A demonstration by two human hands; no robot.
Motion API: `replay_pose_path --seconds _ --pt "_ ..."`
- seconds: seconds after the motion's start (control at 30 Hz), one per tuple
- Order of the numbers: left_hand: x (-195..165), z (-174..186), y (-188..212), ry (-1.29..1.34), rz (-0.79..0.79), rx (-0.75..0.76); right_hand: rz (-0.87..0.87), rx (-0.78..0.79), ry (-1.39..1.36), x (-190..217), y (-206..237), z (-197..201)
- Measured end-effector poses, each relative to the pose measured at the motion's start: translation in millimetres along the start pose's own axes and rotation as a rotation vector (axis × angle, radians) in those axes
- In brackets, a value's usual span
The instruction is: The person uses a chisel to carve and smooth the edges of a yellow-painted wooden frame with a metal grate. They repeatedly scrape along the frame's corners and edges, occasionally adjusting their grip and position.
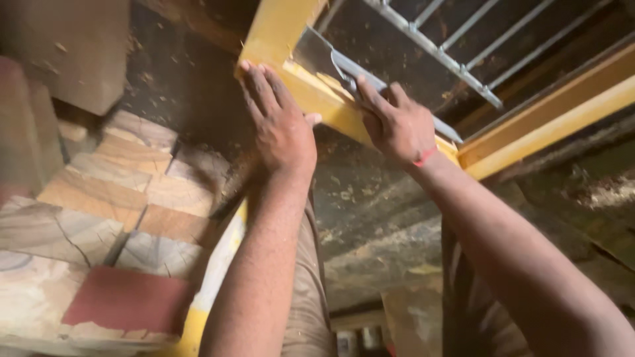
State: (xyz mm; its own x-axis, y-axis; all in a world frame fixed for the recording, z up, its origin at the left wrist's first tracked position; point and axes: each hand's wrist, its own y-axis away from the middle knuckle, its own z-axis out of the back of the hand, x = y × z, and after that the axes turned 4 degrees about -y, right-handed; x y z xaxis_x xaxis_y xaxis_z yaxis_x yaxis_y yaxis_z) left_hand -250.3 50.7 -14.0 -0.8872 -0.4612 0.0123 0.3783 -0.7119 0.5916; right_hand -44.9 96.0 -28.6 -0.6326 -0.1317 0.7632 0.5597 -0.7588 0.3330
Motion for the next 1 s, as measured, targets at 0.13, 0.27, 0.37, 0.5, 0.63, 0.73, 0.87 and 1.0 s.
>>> replay_pose_path --seconds 0.13,0.27,0.37,0.5,0.63,0.73,0.87,1.0 --pt "4.6 -6.5 -3.8 0.011 0.073 0.059 -0.233 -0.107 -0.498 -11.5 36.3 18.3" --pt "-0.3 -1.1 -1.1 -0.174 -0.057 0.055 -0.352 -0.282 -0.444 -10.6 93.5 58.9" --pt "-18.3 14.2 -1.0 -0.167 -0.514 -0.012 -0.441 -0.282 -0.31 -1.0 149.4 77.8" --pt "-48.5 35.1 -29.7 -0.176 -0.266 0.356 -0.609 -0.322 -0.36 17.1 229.6 74.8" --pt "-67.2 32.4 -37.1 -0.165 -0.217 0.323 -1.164 -0.277 -0.656 41.6 279.6 56.6" --pt "-66.8 26.2 -19.6 -0.137 -0.199 0.227 -1.194 -0.351 -0.95 64.1 291.1 48.2" --pt "-60.5 26.9 21.0 -0.131 -0.26 0.135 -1.201 -0.27 -1.083 87.7 295.2 47.6" --pt "-84.1 6.2 87.8 -0.445 -0.468 0.718 -1.174 -0.309 -1.255 98.0 304.1 53.1"
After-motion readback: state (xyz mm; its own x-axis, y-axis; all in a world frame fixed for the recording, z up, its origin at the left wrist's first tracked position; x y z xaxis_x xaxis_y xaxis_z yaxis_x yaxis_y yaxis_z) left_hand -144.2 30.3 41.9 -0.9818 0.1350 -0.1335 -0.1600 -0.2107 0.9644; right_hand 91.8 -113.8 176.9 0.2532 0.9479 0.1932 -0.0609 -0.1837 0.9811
